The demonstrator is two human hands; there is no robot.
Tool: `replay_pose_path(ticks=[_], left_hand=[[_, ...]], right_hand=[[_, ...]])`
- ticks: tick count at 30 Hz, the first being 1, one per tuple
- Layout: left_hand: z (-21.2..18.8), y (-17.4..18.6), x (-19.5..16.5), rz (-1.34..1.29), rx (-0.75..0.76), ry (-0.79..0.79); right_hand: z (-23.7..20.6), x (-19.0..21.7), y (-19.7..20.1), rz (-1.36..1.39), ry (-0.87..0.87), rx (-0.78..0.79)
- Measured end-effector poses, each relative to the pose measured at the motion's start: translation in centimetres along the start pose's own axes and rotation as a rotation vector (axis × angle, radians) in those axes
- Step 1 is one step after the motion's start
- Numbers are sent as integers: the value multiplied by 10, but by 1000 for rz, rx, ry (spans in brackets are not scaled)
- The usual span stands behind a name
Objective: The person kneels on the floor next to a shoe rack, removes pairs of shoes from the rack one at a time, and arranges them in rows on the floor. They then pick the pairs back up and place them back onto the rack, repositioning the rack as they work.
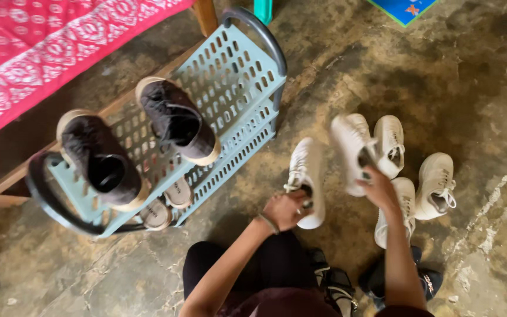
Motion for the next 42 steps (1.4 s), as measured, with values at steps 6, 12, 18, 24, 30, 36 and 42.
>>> replay_pose_path(ticks=[6,12,18,24,30,36,42], left_hand=[[-15,134,-95,320,-185,-132],[48,228,-18,400,-559,-188],[80,240,66,334,-601,148],[72,243,92,373,-523,412],[29,255,102,419,-467,494],[38,254,107,416,-408,472],[56,243,92,522,-398,494]], right_hand=[[-72,93,98,-40,255,-413],[-111,200,140,120,568,-542],[-104,286,125,44,731,-506],[-88,344,111,-84,862,-466],[-55,376,96,-111,935,-358],[0,403,54,-176,969,-305],[9,373,34,-39,945,-231]])
Point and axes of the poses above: each hand's wrist, its own z-axis towards the middle knuckle, its own y-axis out of the back of the hand, x = y × z, the point moved 1 cm from there along z, towards the middle knuckle, and after that the axes turned 5 degrees about -y, right-handed, at the moved point
